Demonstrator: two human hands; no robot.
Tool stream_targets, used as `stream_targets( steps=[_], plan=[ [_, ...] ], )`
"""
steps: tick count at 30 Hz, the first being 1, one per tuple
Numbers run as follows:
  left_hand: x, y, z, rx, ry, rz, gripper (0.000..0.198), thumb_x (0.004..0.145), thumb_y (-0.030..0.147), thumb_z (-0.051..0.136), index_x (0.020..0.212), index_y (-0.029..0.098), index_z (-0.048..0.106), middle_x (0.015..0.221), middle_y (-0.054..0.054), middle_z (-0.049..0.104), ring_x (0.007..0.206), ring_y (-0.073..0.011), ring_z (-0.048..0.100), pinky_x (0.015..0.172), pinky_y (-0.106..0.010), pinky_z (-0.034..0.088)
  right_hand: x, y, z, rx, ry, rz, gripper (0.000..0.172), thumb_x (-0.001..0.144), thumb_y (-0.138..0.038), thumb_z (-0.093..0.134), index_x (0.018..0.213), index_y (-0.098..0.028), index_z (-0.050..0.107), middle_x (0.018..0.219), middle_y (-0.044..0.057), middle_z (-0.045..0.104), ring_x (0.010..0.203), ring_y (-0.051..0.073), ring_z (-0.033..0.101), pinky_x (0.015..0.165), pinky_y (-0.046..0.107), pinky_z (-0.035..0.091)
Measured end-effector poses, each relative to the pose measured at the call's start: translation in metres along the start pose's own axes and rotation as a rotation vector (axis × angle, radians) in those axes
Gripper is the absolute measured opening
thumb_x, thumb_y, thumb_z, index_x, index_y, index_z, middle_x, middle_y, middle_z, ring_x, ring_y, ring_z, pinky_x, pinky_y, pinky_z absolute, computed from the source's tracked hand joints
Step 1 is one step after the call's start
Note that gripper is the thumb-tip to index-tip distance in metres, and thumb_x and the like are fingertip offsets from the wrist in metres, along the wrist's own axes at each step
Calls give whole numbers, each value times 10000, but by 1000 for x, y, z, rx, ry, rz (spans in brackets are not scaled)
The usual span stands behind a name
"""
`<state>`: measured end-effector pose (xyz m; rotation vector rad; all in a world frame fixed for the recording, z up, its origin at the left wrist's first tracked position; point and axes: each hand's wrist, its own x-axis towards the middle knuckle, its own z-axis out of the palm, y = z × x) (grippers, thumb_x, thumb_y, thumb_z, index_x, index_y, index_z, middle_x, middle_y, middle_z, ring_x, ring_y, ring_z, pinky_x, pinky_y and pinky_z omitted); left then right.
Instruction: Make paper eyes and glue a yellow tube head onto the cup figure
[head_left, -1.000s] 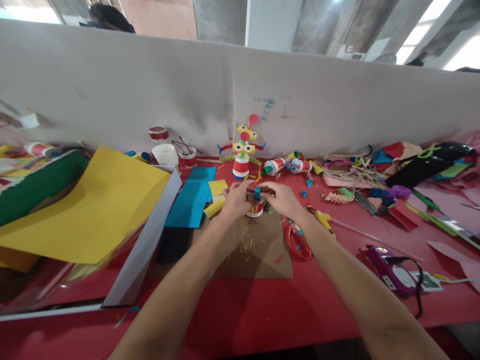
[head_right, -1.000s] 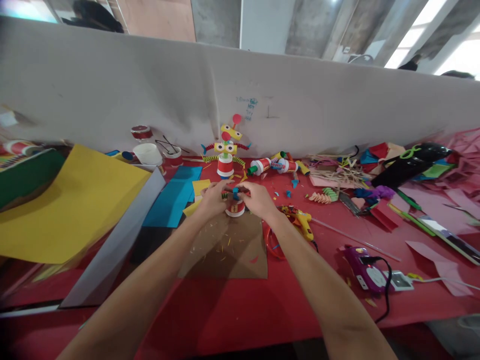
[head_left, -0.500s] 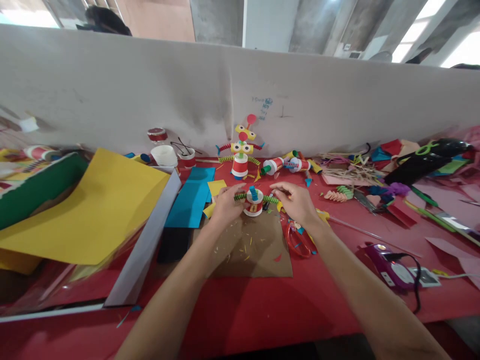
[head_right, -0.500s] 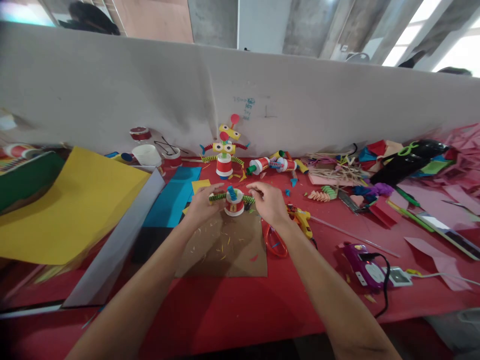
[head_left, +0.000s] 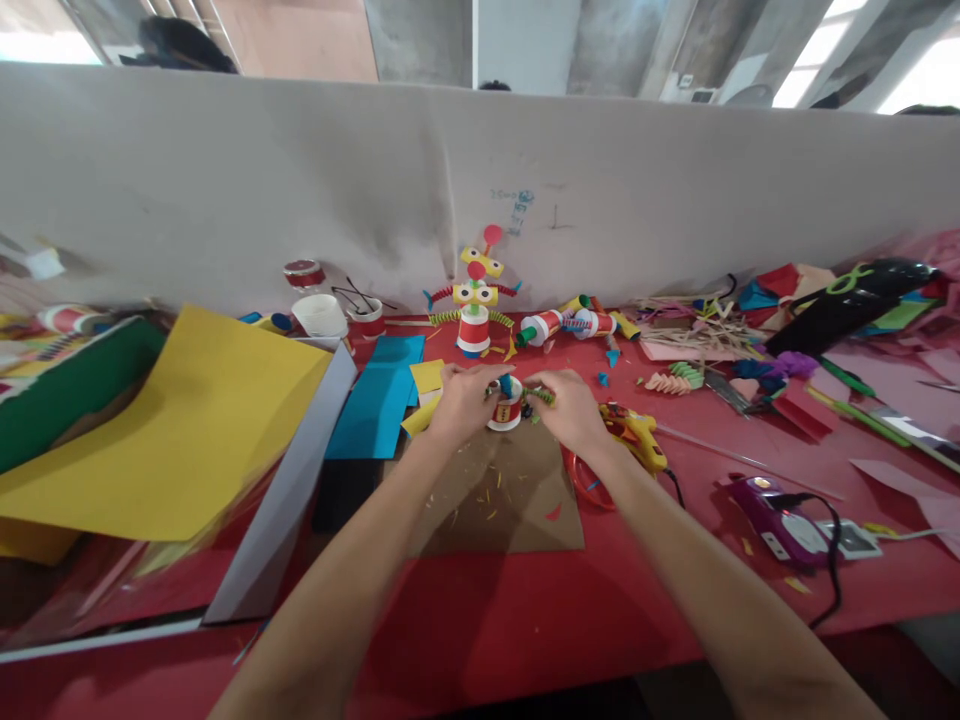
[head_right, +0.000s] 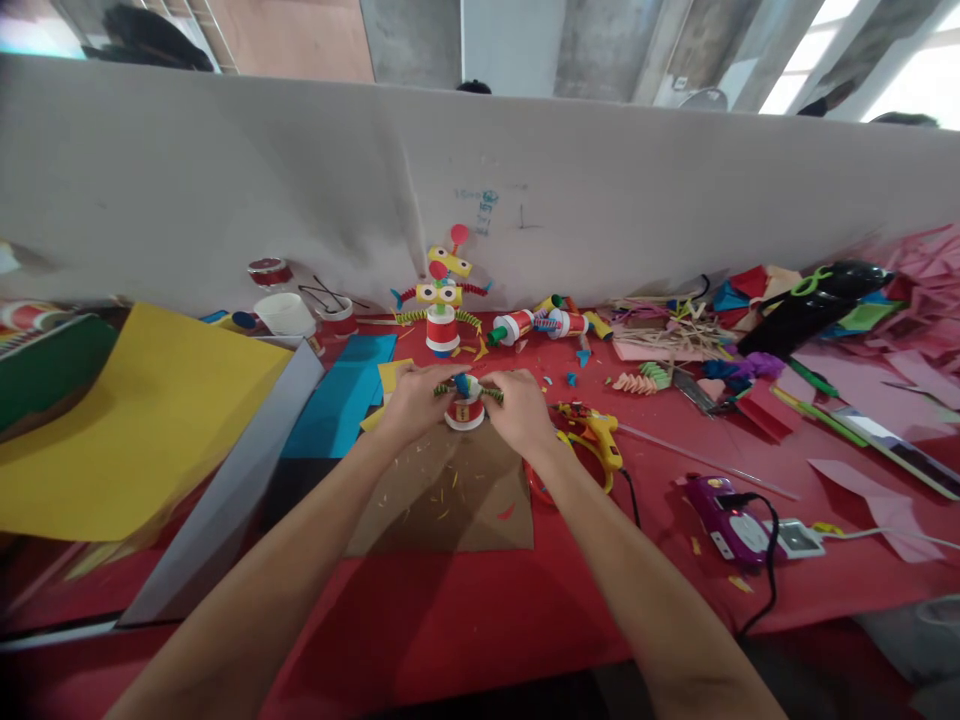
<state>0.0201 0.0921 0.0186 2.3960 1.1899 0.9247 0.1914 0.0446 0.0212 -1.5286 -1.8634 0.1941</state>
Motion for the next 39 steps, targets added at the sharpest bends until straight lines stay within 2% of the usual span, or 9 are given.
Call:
stream_targets(
  steps=[6,13,19,22,26,30,35,39],
  plan=[
    [3,0,-2,124,-58,127,530,707,32,490,1212,191,496,991,-96,681,940,-233,614,982,-440,272,12,1,7,75,-19,-69,350,729,-135,584,1069,-220,592,1010,61,666,968,235,583,841,367,460],
    [3,-2,-4,213,-59,142,519,695,28,474,1194,165,438,863,-78,680,835,-217,627,947,-417,318,17,2,5,134,-42,-135,327,753,-131,555,1060,-228,611,1034,36,677,959,209,608,842,332,462],
    [-1,2,-3,188,-39,77,459,716,55,485,1157,180,454,913,-45,698,851,-198,642,935,-406,333,14,7,12,149,-38,-147,336,761,-77,497,1040,-210,630,1023,41,685,956,197,616,858,325,460],
    [-4,6,-1,138,-7,-13,469,715,79,512,1164,203,453,976,-51,694,905,-215,639,916,-418,346,13,8,16,162,-30,-124,299,787,-118,506,1045,-216,622,1017,40,683,945,193,622,848,323,463],
    [-8,13,-3,96,-24,-86,528,678,64,525,1179,211,452,1065,-68,672,1015,-244,607,929,-437,342,11,7,18,152,-17,-106,270,789,-130,517,1024,-206,624,1001,44,682,930,194,620,833,325,467],
    [-15,18,-8,66,73,-121,531,668,28,485,1165,215,476,1184,-75,618,1103,-241,558,955,-438,339,11,4,15,138,-15,-120,281,779,-126,529,1034,-199,620,1010,49,678,955,199,600,854,334,456],
    [-38,14,-9,-82,227,-233,479,650,12,487,1089,198,534,1109,-72,637,1051,-223,573,886,-381,429,9,-1,5,129,-32,-119,303,781,-147,550,1072,-215,599,1026,44,674,975,202,593,867,346,450],
    [-58,11,-6,-273,298,-321,437,666,30,497,1065,200,551,1080,-63,630,963,-181,594,836,-328,468,0,-1,-9,148,40,-63,293,794,-143,532,1072,-211,597,997,50,681,971,196,604,873,347,452]
  ],
)
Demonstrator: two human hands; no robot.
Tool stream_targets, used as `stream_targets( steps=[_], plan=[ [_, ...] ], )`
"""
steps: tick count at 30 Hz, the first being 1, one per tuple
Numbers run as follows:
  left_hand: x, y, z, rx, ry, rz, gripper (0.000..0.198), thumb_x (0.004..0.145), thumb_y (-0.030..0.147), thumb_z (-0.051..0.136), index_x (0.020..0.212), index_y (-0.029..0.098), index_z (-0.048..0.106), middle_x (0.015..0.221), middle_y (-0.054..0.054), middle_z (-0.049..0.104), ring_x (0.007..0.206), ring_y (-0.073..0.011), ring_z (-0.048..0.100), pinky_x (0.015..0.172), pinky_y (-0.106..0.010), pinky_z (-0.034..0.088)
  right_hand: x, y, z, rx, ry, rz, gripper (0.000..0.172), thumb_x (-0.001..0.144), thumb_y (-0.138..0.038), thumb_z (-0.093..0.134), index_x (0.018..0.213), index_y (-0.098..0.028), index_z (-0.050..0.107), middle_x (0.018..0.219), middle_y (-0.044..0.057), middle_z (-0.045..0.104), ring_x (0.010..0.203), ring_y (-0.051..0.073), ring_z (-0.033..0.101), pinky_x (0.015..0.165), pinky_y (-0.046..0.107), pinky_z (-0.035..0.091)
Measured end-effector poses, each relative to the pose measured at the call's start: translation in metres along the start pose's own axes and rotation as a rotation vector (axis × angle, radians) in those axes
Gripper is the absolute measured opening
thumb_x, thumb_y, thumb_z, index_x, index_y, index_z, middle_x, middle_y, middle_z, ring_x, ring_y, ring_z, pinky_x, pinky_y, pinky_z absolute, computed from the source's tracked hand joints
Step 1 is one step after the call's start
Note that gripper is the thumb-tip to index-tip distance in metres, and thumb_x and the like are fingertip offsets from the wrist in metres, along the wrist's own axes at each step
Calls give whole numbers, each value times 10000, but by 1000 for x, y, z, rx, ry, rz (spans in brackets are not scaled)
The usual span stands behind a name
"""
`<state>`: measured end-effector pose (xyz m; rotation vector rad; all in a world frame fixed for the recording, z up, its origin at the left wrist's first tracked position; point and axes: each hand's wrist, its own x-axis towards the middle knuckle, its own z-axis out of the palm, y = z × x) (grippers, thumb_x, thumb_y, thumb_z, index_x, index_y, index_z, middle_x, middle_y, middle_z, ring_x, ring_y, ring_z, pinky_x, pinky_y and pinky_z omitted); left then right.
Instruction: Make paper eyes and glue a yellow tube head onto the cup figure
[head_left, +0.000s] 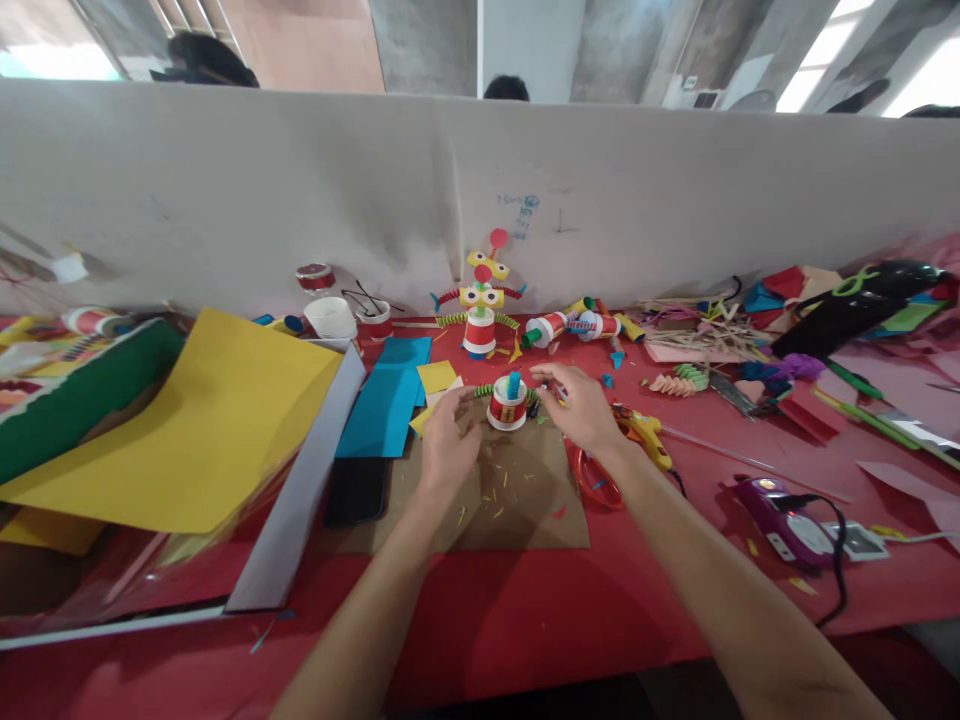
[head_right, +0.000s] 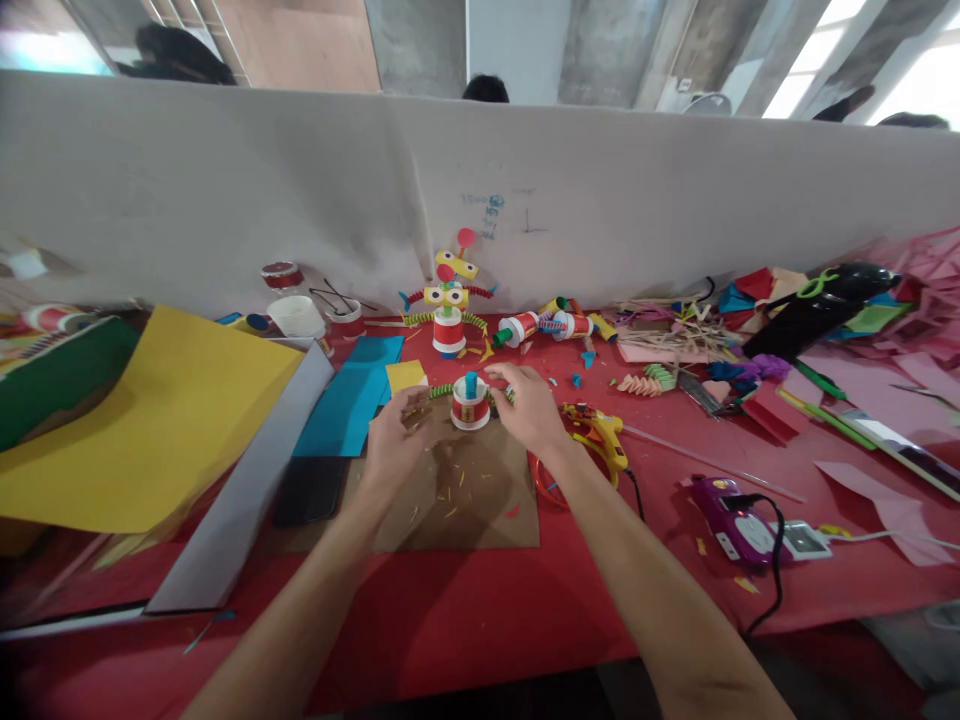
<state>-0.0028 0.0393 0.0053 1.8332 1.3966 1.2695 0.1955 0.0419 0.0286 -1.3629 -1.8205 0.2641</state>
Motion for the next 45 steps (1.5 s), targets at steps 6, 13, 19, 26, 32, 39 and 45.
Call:
stream_targets(
  steps=[6,13,19,26,32,39,45],
  plan=[
    [-22,-3,1,-112,30,-170,361,693,84,539,1036,188,579,888,-44,631,807,-152,595,713,-279,471,-30,-6,-16,40,127,72,194,859,-205,476,961,-213,641,908,47,689,850,180,635,794,316,475],
    [-34,4,3,-137,-77,-302,290,668,130,620,955,175,609,710,-7,645,678,-141,607,642,-248,452,-104,-16,-2,133,27,202,206,898,-238,422,980,-205,608,781,35,658,741,165,631,697,274,486],
    [-34,10,2,-4,-108,-263,207,824,313,480,786,182,636,659,-18,650,577,-140,591,585,-262,440,-161,-23,12,189,-63,268,163,895,-261,446,934,-208,595,753,34,673,652,154,638,623,249,492],
    [19,7,3,284,-54,47,345,678,150,647,1019,201,632,1040,-76,658,991,-236,562,897,-396,409,-179,-22,-9,38,-12,335,205,904,-290,383,926,-238,580,669,25,641,573,180,613,549,281,471],
    [56,15,16,306,-239,171,387,652,175,695,1031,233,645,1072,-68,650,1058,-242,541,972,-429,348,-150,27,-58,-240,161,483,371,910,-356,302,737,-210,595,757,87,665,737,223,620,728,352,457],
    [59,22,18,80,-161,74,179,663,169,672,841,187,656,977,-60,656,962,-206,576,872,-367,431,-116,83,-69,-561,41,588,316,768,-295,518,982,-88,621,1009,182,647,986,299,568,886,416,411],
    [11,19,-4,-214,-352,-71,179,702,203,617,880,192,627,844,-22,669,790,-148,614,729,-285,488,-101,95,-67,-547,-84,715,360,777,-351,541,1024,-96,599,974,179,663,936,285,606,798,361,445]
  ],
)
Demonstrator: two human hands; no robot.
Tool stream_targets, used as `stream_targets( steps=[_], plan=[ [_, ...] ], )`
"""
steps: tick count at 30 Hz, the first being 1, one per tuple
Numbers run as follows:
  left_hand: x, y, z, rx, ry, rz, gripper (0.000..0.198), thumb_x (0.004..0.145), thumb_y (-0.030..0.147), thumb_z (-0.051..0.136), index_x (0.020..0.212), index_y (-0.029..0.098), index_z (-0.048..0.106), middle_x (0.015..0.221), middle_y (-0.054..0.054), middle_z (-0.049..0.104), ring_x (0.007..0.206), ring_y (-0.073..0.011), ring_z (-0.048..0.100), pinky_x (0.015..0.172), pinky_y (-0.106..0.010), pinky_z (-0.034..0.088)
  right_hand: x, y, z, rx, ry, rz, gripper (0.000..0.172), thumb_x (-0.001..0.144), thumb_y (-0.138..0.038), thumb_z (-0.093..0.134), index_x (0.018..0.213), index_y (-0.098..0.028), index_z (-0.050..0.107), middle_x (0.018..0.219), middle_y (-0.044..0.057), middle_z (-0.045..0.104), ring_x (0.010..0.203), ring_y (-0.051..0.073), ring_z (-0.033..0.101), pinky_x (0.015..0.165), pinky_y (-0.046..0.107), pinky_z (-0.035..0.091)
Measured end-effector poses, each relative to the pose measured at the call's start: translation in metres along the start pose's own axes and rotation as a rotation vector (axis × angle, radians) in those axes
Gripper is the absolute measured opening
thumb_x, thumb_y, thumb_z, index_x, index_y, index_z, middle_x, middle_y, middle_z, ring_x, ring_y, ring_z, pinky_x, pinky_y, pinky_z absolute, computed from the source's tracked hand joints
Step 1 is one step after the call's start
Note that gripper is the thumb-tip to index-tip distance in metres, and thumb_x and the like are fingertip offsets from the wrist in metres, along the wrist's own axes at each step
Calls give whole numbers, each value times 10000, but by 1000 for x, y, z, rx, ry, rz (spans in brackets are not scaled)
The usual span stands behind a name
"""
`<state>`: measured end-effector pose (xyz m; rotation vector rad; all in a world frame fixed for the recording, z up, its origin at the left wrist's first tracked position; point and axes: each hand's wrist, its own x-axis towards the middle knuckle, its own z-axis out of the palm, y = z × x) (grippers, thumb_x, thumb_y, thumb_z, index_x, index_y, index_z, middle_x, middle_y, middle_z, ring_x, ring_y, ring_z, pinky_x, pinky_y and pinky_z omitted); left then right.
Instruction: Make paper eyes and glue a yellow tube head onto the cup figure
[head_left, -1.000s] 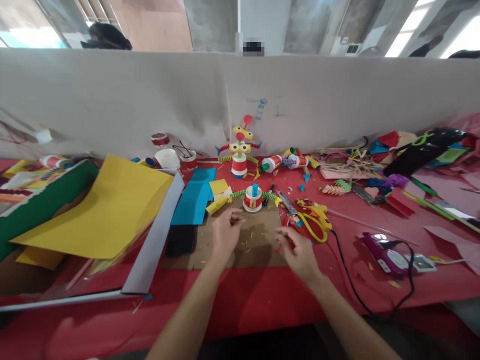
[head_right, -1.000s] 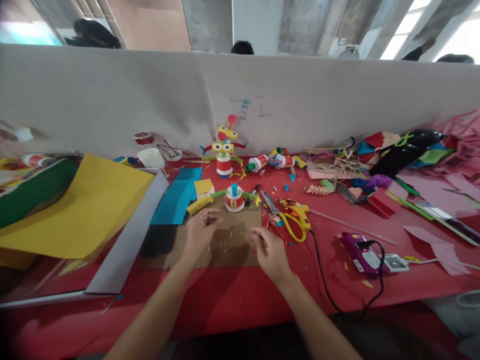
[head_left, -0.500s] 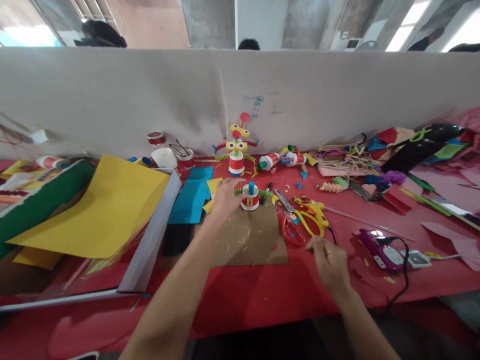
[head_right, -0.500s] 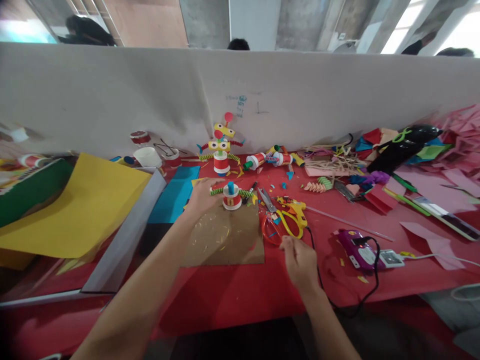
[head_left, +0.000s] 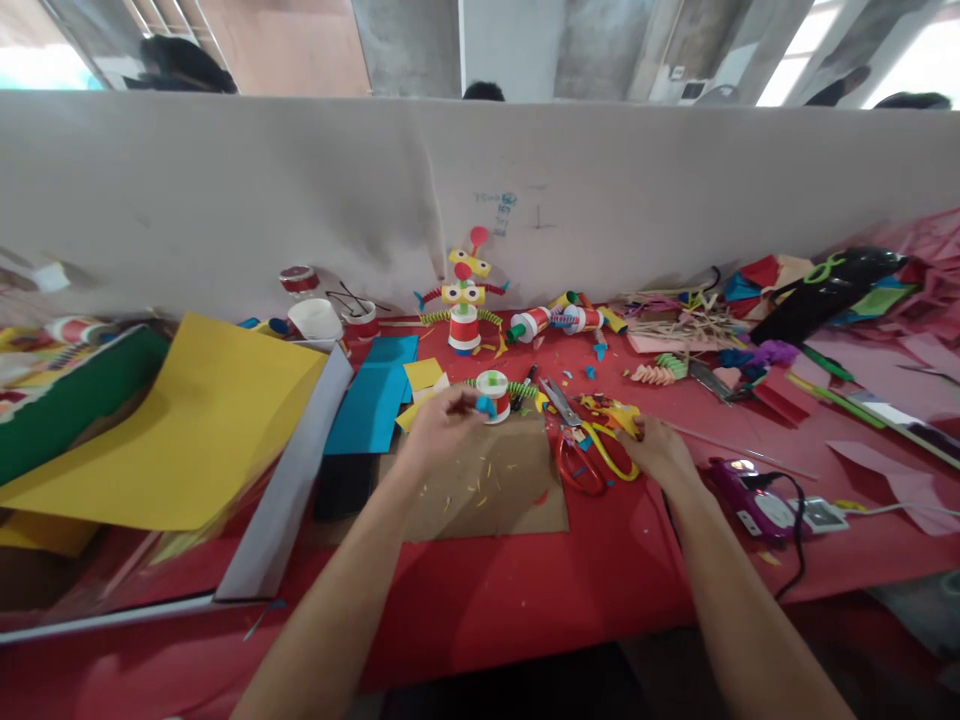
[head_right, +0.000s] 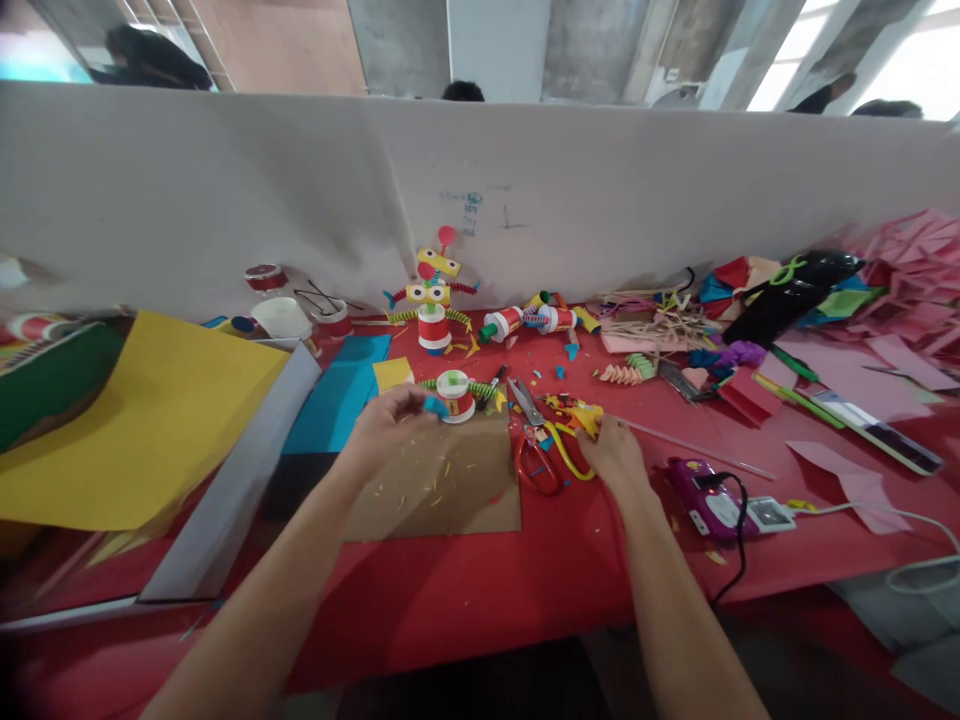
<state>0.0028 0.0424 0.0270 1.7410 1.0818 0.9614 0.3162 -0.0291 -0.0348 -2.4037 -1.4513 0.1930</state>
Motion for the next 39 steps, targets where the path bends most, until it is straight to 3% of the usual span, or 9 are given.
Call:
stream_targets(
  steps=[2,5,7,10,12,15,18,22,39],
  plan=[
    [-21,-14,7,3,-108,-60,144,688,186,618,832,188,632,804,-17,670,751,-149,618,690,-280,494,2,-2,-3,-51,-9,11,355,780,-372,535,1015,-115,605,955,180,661,905,289,613,756,369,445],
    [-40,-36,15,103,-185,-92,128,689,162,599,803,196,644,775,-12,678,743,-157,620,707,-298,493,0,-16,-13,-133,137,-51,332,785,-350,532,1015,-122,608,966,194,644,925,309,589,771,410,424],
    [-43,-42,12,119,-228,-103,183,669,148,609,836,204,658,802,-17,690,765,-171,629,723,-310,495,-1,-38,-21,-47,230,-220,249,796,-282,517,971,-142,625,953,158,655,924,281,581,822,409,406],
    [-36,-32,-3,162,-277,-112,335,626,102,614,929,234,670,886,-25,709,800,-190,644,714,-311,500,1,-86,-30,238,193,-496,174,816,-237,496,870,-190,654,901,73,690,855,214,600,824,358,419],
    [-25,-18,-12,256,-204,-73,313,667,126,586,939,250,677,919,-32,709,822,-197,642,704,-306,496,8,-120,-32,296,139,-623,154,813,-221,518,846,-206,668,886,49,700,863,205,602,827,344,415],
    [-4,-3,-11,404,80,22,252,733,155,543,923,244,682,940,-44,699,892,-212,614,807,-348,465,25,-160,-27,286,33,-741,156,811,-205,538,872,-205,682,888,38,713,837,192,609,807,318,416],
    [17,-3,4,624,279,85,330,664,217,662,994,226,671,1152,-97,620,1140,-328,454,939,-484,349,42,-183,-17,236,-108,-760,169,818,-211,530,837,-206,698,853,36,723,755,171,628,748,286,428],
    [34,-12,21,665,224,86,421,633,300,706,1040,209,651,1250,-113,555,1224,-376,331,934,-519,295,54,-193,-6,117,-204,-763,107,761,-229,607,793,-210,708,836,47,726,799,192,643,740,278,434],
    [45,-21,21,611,172,47,283,612,270,699,884,205,656,923,-100,690,1082,-338,468,884,-480,300,45,-215,-9,-115,-204,-778,125,658,-93,591,699,-178,673,743,98,694,764,236,624,681,287,413]
  ],
)
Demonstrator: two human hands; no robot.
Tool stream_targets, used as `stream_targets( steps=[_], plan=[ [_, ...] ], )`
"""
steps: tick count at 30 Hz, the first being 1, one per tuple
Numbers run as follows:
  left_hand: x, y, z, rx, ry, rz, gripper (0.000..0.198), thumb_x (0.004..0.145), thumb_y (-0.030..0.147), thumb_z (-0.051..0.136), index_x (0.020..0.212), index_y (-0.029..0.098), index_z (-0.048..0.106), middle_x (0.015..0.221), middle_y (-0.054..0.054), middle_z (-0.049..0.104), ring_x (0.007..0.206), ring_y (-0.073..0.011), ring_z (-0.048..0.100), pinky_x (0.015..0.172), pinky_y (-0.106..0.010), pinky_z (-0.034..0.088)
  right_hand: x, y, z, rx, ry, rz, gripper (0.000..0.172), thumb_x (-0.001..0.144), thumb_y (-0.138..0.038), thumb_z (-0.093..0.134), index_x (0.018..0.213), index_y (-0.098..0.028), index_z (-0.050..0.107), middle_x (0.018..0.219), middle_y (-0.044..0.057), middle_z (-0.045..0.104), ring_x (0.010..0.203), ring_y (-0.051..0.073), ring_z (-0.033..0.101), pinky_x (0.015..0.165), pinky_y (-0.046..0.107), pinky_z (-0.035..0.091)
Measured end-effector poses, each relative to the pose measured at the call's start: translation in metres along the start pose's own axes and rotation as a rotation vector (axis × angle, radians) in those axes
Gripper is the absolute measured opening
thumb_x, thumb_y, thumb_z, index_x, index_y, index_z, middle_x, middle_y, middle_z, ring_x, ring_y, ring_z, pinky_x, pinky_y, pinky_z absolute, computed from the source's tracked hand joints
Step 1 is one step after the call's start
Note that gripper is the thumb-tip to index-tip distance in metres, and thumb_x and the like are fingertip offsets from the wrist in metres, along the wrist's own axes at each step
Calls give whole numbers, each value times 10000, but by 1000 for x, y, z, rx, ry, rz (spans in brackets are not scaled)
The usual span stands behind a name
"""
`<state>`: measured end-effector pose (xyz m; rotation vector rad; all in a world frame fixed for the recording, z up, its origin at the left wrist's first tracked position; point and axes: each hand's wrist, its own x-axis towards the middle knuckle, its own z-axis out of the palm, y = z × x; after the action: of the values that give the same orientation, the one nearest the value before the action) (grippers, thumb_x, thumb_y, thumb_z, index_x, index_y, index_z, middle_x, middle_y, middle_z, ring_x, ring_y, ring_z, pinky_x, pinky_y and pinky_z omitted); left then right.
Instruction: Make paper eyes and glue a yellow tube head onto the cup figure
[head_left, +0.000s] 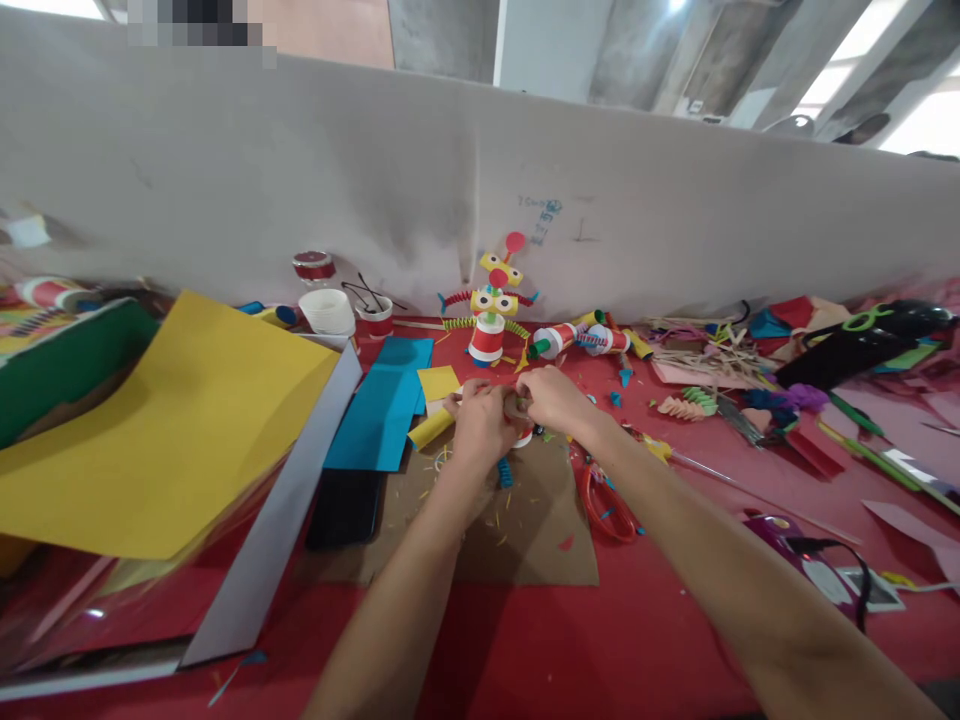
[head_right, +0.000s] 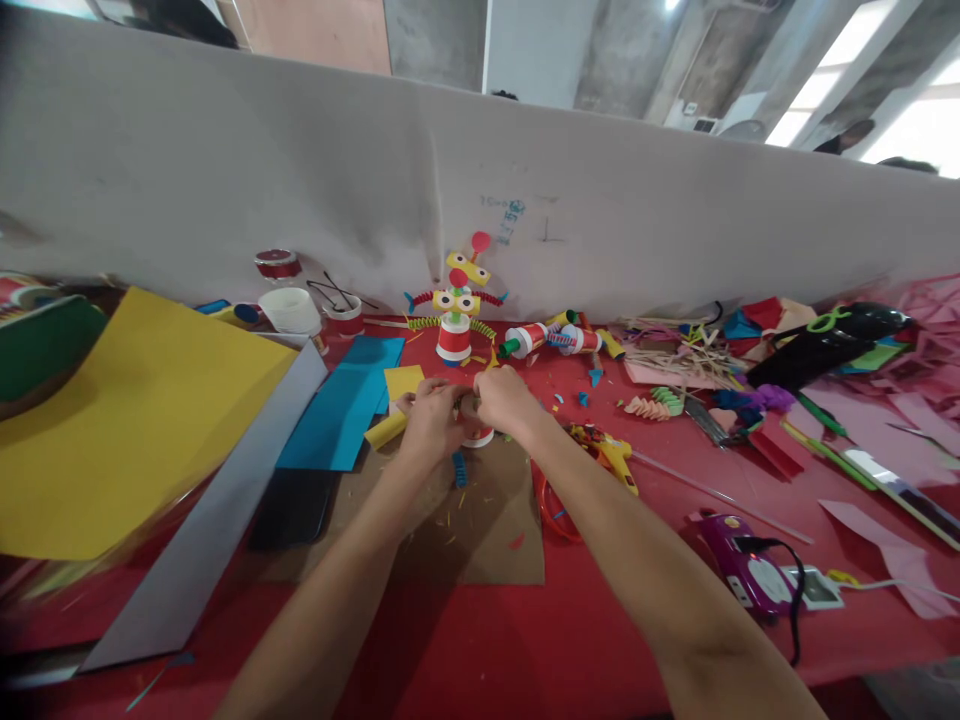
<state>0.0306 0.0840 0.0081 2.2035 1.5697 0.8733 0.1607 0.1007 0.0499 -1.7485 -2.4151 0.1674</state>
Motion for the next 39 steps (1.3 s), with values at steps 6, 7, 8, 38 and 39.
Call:
stream_targets(
  steps=[6,7,8,38,39],
  plan=[
    [-2,2,-4,13,2,10,228,641,272,669,853,192,642,908,-106,687,1071,-334,481,870,-480,301,0,6,4,48,-5,3,176,661,-84,584,776,-182,675,771,65,696,732,205,620,599,254,380],
    [-3,3,-5,19,-2,17,228,651,274,660,860,186,638,920,-111,686,1074,-333,478,867,-479,300,-1,8,4,60,-1,0,178,673,-90,582,791,-186,673,781,55,696,734,195,617,601,248,378],
    [-3,4,-6,28,-8,20,230,657,272,651,867,179,634,934,-116,684,1080,-333,474,865,-479,299,-2,9,5,73,6,-4,174,682,-97,582,801,-187,671,787,47,695,740,188,612,608,244,376],
    [-5,9,-6,65,-27,-7,250,692,219,567,933,185,622,1003,-106,675,1099,-302,450,906,-511,236,-18,14,27,572,168,157,131,680,-83,559,752,-191,576,714,-8,632,666,135,563,624,234,396],
    [-5,9,-6,65,-26,-9,242,698,224,564,931,187,621,1006,-106,675,1099,-301,452,908,-512,235,-18,14,29,599,174,180,126,678,-93,561,753,-194,572,714,-11,629,659,133,563,621,235,400]
  ],
)
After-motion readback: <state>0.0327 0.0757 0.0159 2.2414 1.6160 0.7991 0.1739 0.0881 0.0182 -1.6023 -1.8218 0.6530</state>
